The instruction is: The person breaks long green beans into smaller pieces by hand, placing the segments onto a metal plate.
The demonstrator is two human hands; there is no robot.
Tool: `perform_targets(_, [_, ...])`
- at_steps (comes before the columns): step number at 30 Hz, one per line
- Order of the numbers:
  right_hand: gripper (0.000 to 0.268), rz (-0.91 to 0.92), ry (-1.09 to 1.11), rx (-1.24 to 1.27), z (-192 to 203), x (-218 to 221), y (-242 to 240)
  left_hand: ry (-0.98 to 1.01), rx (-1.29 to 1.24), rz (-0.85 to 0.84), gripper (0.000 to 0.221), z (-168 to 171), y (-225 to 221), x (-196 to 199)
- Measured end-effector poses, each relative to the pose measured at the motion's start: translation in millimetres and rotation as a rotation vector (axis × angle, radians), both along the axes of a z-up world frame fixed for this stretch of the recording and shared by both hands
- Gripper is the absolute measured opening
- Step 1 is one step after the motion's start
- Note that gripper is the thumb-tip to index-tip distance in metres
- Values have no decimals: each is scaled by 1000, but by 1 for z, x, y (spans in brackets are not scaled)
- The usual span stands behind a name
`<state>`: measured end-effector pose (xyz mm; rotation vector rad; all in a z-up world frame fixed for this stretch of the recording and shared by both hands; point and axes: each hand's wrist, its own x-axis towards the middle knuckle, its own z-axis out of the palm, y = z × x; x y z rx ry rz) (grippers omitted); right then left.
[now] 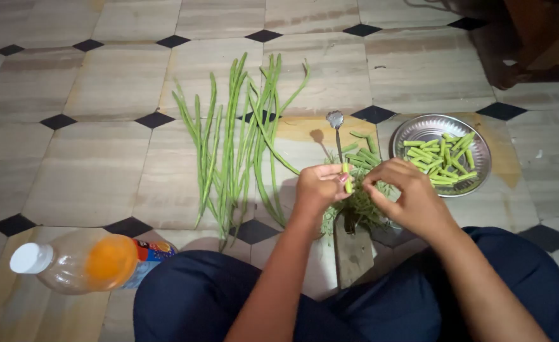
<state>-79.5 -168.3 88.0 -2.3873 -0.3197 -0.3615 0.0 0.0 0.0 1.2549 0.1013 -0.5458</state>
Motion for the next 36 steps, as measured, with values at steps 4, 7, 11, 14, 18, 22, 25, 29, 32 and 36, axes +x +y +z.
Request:
perform_targets(4, [16,81,-81,-55,9,-3,10,3,32,32,30,21,4,-4])
perform_targets(7, [15,73,-92,-78,11,-3,14,9,20,38,30,27,4,-4])
perform_targets(11, [15,54,-105,-129,12,-4,13,24,-32,43,33,25,5,-5])
perform_targets(14, [15,53,-128,-156,11,-4,13,46,-58,53,36,25,5,-6])
perform_targets(18, [14,43,-127,-160,10,-4,13,74,-33,41,37,27,6,-7])
perform_targets(22, [15,55,-142,-163,10,-4,13,46,-46,-10,37,21,7,-6])
perform_targets(25, [18,54,-153,-157,9,-4,13,31,-55,-42,37,15,7,-4])
perform_targets(29, [18,30,-176,-161,8,-4,15,22,-20,-58,31,11,6,-2])
perform_targets(32, [19,31,-182,-165,8,-3,16,17,5,-71,32,12,6,-1])
perform_targets(36, [17,42,-139,-175,8,-3,14,36,49,-72,31,13,4,1])
